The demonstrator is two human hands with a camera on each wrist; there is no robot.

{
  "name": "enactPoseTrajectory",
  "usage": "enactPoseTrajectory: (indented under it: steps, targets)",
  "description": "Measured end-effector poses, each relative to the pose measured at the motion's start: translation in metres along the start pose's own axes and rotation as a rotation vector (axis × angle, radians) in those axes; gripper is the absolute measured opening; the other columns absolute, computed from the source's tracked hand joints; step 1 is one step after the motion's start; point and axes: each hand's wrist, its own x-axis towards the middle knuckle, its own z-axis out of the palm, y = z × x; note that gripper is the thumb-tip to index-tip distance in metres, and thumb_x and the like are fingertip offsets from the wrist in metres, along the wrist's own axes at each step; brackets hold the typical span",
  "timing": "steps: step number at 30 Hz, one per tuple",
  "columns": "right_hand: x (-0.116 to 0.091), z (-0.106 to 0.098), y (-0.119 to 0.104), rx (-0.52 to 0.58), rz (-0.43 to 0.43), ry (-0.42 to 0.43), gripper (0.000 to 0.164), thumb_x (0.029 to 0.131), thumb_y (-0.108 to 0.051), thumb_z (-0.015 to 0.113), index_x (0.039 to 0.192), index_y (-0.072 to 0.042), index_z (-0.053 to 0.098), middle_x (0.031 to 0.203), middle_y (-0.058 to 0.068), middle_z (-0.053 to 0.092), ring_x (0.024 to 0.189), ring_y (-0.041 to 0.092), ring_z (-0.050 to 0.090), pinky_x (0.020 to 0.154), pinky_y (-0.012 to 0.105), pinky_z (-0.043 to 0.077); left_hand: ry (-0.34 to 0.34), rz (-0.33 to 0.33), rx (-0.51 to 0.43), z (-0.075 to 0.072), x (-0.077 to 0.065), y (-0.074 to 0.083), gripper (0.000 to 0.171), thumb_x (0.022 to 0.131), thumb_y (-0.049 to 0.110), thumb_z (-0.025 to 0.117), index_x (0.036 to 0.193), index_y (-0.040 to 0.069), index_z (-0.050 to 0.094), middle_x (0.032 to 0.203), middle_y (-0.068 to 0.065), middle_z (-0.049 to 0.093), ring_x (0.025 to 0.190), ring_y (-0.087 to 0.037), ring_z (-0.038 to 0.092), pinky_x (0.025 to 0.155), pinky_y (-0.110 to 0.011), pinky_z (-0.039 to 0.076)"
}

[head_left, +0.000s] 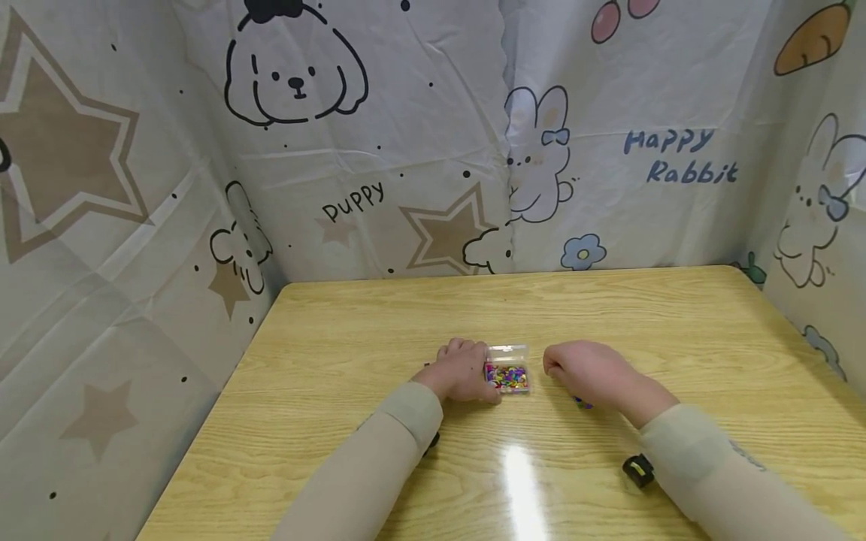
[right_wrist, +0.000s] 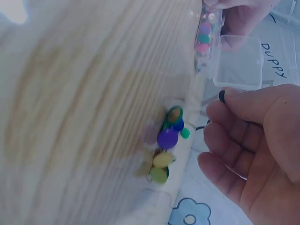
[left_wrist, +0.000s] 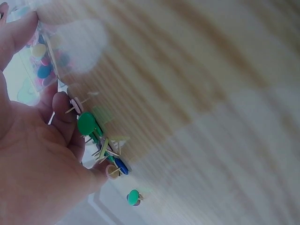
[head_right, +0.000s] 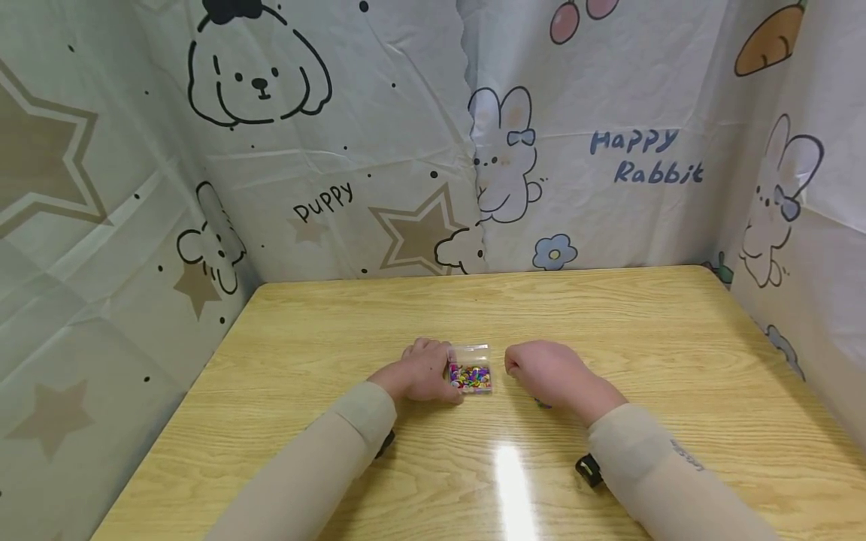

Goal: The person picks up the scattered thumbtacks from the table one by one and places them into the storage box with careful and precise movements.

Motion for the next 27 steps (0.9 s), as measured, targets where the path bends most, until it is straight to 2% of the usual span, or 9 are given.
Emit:
enactPoseTrajectory:
  steps: [8, 15, 21, 27]
  targets:
    - [0.007, 0.006, -0.01, 0.017, -0.058, 0.038, 0.012, 0.099, -0.015, 0.065, 0.088, -0.02, 0.067, 0.082, -0.011, 0.063, 0.073, 0.009, 0.055, 0.072, 0.037, 0.051, 0.006, 0.009, 0.015, 0.0, 0.002, 0.002, 0.056, 0.081, 0.052, 0.079, 0.114, 0.019, 0.05, 0.122, 0.0, 0.052, 0.136, -0.027, 0.033, 0.113, -0.046, 0.026]
    - [0.013, 0.012, -0.021, 0.053, -0.08, 0.019, 0.01, 0.097, -0.012, 0.066, 0.09, -0.019, 0.068, 0.083, -0.012, 0.064, 0.073, 0.007, 0.056, 0.073, 0.033, 0.052, 0.013, 0.021, 0.027, 0.0, 0.001, 0.002, 0.054, 0.081, 0.053, 0.079, 0.111, 0.019, 0.05, 0.115, 0.001, 0.052, 0.132, -0.027, 0.035, 0.111, -0.045, 0.027]
    - [0.017, 0.016, -0.024, 0.043, -0.074, 0.027, 0.011, 0.097, -0.014, 0.067, 0.088, -0.02, 0.067, 0.081, -0.012, 0.063, 0.071, 0.007, 0.055, 0.071, 0.033, 0.052, 0.014, 0.019, 0.037, -0.001, -0.001, 0.003, 0.056, 0.081, 0.052, 0.08, 0.113, 0.018, 0.05, 0.124, -0.002, 0.052, 0.135, -0.027, 0.034, 0.114, -0.045, 0.026]
    - [0.021, 0.017, -0.025, 0.015, -0.091, 0.025, 0.016, 0.095, -0.012, 0.068, 0.082, -0.021, 0.067, 0.077, -0.013, 0.061, 0.068, 0.007, 0.053, 0.069, 0.031, 0.051, 0.008, -0.008, 0.026, -0.002, -0.001, 0.003, 0.057, 0.08, 0.053, 0.08, 0.116, 0.019, 0.049, 0.132, -0.002, 0.05, 0.136, -0.028, 0.033, 0.112, -0.048, 0.029]
